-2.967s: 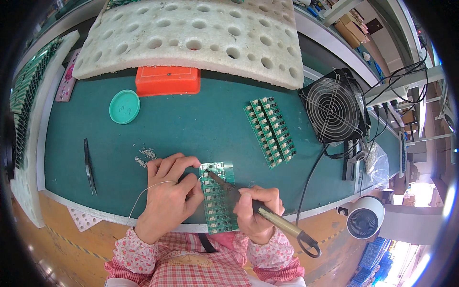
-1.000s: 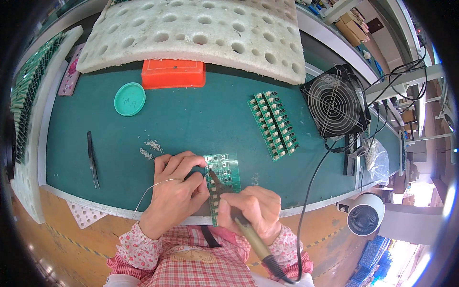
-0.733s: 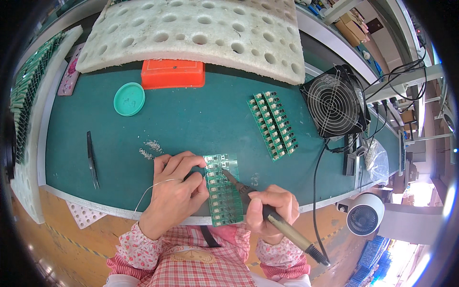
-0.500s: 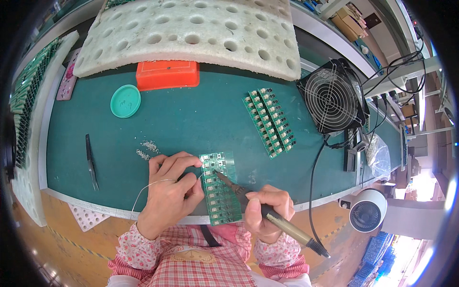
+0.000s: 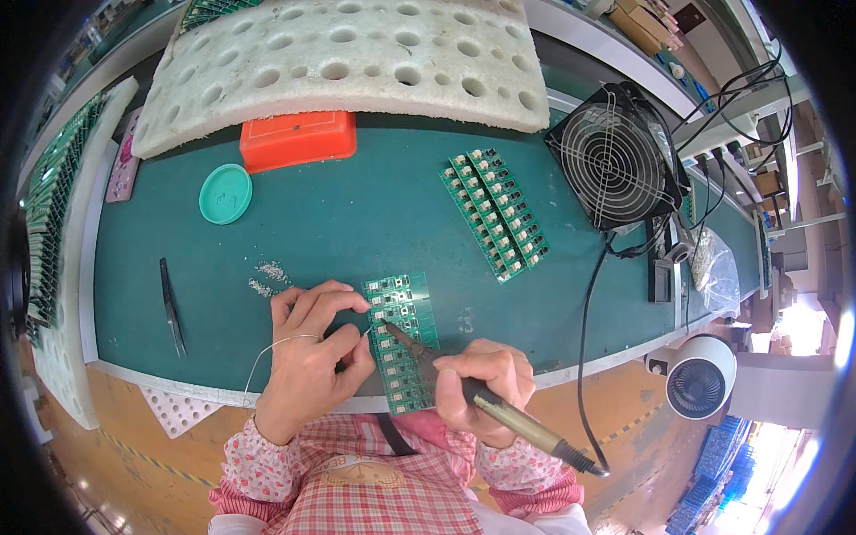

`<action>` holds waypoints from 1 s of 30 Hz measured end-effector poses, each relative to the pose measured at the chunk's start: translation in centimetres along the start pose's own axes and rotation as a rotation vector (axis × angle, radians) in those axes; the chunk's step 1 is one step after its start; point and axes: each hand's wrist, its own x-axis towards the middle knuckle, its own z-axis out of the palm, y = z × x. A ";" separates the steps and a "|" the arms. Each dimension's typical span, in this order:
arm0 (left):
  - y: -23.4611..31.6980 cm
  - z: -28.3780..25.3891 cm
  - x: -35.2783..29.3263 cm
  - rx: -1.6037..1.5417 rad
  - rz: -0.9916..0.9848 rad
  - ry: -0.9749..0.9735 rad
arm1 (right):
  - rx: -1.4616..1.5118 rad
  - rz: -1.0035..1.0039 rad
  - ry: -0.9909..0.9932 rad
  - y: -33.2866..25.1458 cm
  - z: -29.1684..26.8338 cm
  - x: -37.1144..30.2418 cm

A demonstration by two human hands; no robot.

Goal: The person solders components onto a circuit board using a soldering iron and solder wire, places the soldering iron onto a stand, and inserts components into the circuit board by hand.

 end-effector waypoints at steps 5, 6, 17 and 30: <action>0.1 0.0 0.1 0.022 -0.008 -0.016 | -0.093 -0.136 -0.128 -0.4 0.0 1.0; 0.1 0.0 0.1 0.021 -0.009 -0.015 | -0.093 -0.136 -0.130 -0.5 0.1 1.1; -0.2 0.4 0.2 0.005 0.004 0.012 | -0.251 -0.193 -0.210 -2.4 1.0 2.1; -0.3 0.2 0.1 -0.020 0.001 0.015 | -0.337 -0.195 -0.010 -3.5 1.3 1.8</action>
